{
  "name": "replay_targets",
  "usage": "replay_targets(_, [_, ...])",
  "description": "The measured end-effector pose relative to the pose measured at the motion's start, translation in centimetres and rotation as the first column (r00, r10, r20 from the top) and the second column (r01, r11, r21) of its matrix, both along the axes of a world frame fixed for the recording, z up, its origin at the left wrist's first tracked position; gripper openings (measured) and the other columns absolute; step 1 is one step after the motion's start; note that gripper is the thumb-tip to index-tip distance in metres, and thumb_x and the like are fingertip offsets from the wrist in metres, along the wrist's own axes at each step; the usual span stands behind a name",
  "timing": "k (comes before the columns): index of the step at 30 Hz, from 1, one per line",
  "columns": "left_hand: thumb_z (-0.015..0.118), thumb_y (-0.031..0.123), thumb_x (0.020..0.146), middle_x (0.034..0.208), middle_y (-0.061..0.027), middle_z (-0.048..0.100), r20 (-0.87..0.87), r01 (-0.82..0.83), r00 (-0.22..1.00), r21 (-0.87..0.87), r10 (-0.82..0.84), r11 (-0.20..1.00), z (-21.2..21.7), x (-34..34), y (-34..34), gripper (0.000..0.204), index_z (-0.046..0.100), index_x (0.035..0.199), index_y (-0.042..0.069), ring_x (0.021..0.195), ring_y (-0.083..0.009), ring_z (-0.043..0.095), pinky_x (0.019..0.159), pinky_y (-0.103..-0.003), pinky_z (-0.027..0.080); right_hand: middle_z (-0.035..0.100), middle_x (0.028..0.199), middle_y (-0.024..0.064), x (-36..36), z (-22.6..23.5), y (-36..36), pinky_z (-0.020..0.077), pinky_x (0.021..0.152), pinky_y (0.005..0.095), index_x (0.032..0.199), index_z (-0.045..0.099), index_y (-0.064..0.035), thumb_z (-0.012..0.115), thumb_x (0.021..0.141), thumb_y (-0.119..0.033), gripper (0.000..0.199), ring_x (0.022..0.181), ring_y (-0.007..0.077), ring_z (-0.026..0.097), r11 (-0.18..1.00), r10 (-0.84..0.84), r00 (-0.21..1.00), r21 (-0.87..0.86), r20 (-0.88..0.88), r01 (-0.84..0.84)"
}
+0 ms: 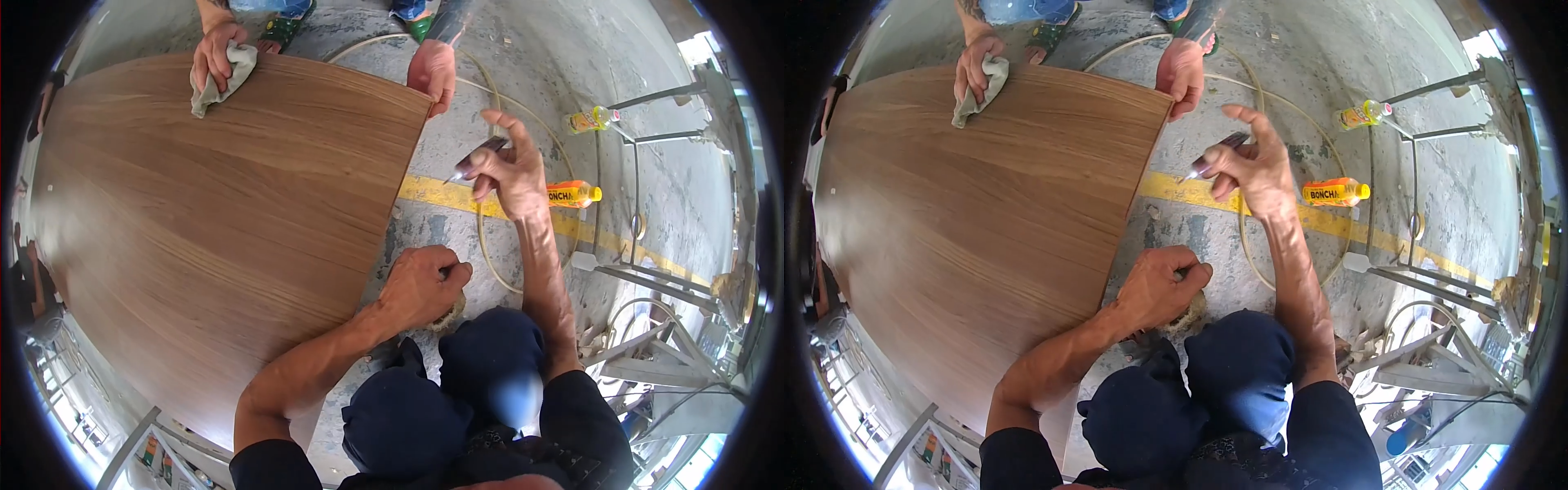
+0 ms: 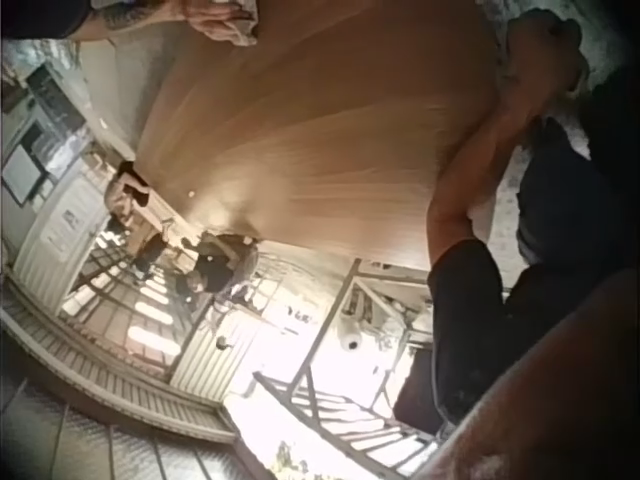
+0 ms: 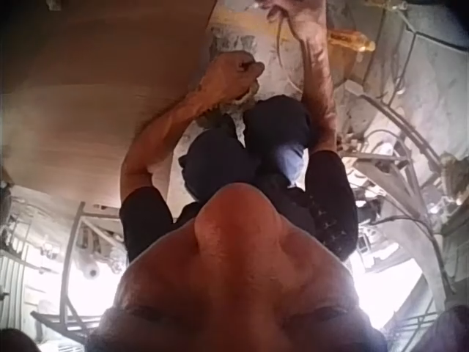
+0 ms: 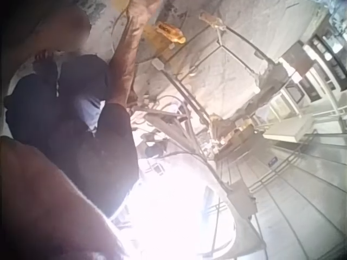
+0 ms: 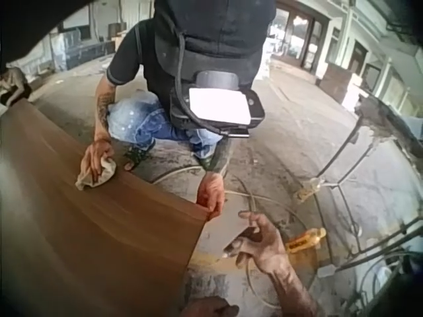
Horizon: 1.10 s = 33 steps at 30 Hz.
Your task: Cleaning a large wooden panel with a cloth and liquid solvent, then marking it with a pen.
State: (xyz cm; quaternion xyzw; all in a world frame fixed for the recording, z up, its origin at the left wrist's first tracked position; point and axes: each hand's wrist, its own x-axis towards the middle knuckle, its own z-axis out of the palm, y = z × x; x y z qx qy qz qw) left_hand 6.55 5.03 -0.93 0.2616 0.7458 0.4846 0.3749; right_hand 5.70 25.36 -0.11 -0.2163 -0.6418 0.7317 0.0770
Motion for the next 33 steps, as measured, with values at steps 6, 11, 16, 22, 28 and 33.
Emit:
replay_targets(6, [0.063,0.024,0.085,0.073,-0.0183,0.063,0.029,0.011,1.000,-0.006,-0.011,1.000,0.3,-0.1,0.0,0.029,0.065,0.078,-0.003,0.064,-0.0282,0.062,0.060,-0.038,0.048,0.067,0.090,0.0166,-0.4,-1.2,3.1,0.0592,0.062,0.0314,0.130,0.048,0.0015,0.074,0.081,-0.012,0.056,0.069,0.0212,0.068,0.929,0.042,0.985,-0.355,-0.165,-0.099])
replay_targets(11, [0.063,0.024,0.085,0.072,-0.0181,0.063,0.040,0.013,0.999,-0.002,-0.013,1.000,0.3,-0.1,0.1,0.028,0.065,0.078,-0.003,0.064,-0.0279,0.062,0.061,-0.038,0.048,0.067,0.095,0.0160,-0.9,-2.2,3.4,0.0594,0.073,0.0369,0.118,0.052,0.0008,0.073,0.084,-0.018,0.044,0.084,0.0241,0.068,0.992,0.044,0.999,-0.119,-0.022,-0.046])
replay_targets(16, [0.063,0.024,0.085,0.073,-0.0180,0.063,0.051,0.004,0.999,-0.021,-0.003,1.000,0.4,-0.2,-0.2,0.028,0.065,0.078,-0.003,0.065,-0.0279,0.062,0.062,-0.038,0.048,0.066,0.092,0.0099,-2.6,-1.2,2.5,0.0590,0.072,0.0363,0.121,0.055,-0.0003,0.067,0.089,-0.034,0.048,0.081,0.0196,0.064,0.998,-0.003,1.000,-0.055,0.027,0.005])
replay_targets(22, [0.063,0.025,0.085,0.074,-0.0178,0.064,0.043,0.016,0.999,-0.010,-0.016,1.000,0.2,0.0,-0.1,0.029,0.066,0.079,-0.003,0.066,-0.0281,0.062,0.063,-0.038,0.048,0.064,0.088,0.0035,-3.6,-2.3,4.0,0.0513,0.067,0.0294,0.118,0.062,-0.0010,0.069,0.088,-0.036,0.047,0.078,0.0126,0.055,0.994,0.008,1.000,0.110,0.003,-0.008])
replay_targets(28, [0.063,0.025,0.085,0.074,-0.0181,0.064,0.048,0.012,0.999,-0.029,-0.011,1.000,0.3,-0.1,-0.1,0.029,0.065,0.079,-0.003,0.067,-0.0299,0.063,0.064,-0.039,0.048,0.065,0.090,0.0016,-5.1,-1.1,3.0,0.0433,0.071,0.0271,0.105,0.068,-0.0021,0.069,0.087,-0.022,0.027,0.081,0.0091,0.054,0.941,-0.030,0.996,0.333,-0.079,0.055])
replay_targets(33, [0.063,0.026,0.085,0.076,-0.0191,0.064,0.028,0.036,0.999,-0.032,-0.035,0.999,0.5,-0.1,0.0,0.030,0.065,0.079,-0.003,0.067,-0.0321,0.063,0.064,-0.040,0.048,0.068,0.093,0.0029,-6.5,0.2,2.8,0.0459,0.079,0.0268,0.101,0.070,-0.0031,0.070,0.085,-0.012,0.018,0.085,0.0093,0.057,0.915,0.079,0.992,0.403,-0.098,-0.034])
